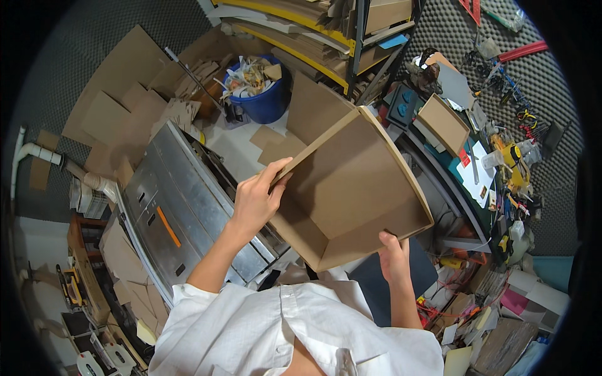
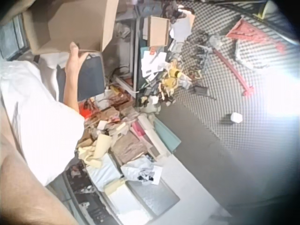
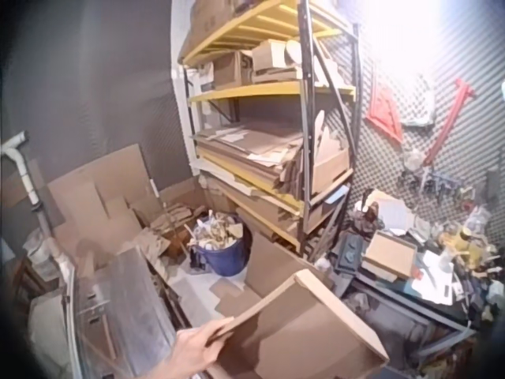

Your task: The person measures and cuts cardboard pieces using a table saw, then assembles them into a box shape. They use a ruler for measurements, a staple gun to join edges, and repeatedly check fit and alignment during assembly.

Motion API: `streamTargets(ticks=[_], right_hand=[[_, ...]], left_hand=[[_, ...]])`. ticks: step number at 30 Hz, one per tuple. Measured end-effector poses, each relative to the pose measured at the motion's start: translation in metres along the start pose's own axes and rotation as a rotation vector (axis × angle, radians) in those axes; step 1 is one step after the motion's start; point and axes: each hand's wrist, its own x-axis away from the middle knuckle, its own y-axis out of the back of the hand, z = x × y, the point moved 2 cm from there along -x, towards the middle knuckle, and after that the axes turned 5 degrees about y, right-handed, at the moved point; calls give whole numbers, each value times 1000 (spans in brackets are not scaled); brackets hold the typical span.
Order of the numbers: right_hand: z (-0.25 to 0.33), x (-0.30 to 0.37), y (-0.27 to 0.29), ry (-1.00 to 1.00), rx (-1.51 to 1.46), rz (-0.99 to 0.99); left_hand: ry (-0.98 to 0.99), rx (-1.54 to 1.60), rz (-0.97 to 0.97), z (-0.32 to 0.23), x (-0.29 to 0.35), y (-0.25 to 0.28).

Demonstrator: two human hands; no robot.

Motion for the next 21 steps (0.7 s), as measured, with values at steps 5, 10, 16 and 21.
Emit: streamTargets(ticks=[5,10,16,21], right_hand=[[6,-2,4,-8,-8,64],[11,-2,4,-57,-61,64],[15,-36,28,-138,-48,53],[38,-113,78,-223,-64,-97]], left_hand=[[-60,-45,-106,-12,7,12],[-87,-111,-118,-20,5,15],[-65,-132,61,-11,-38,-39],[-128,-106,12,-24,-68,-82]])
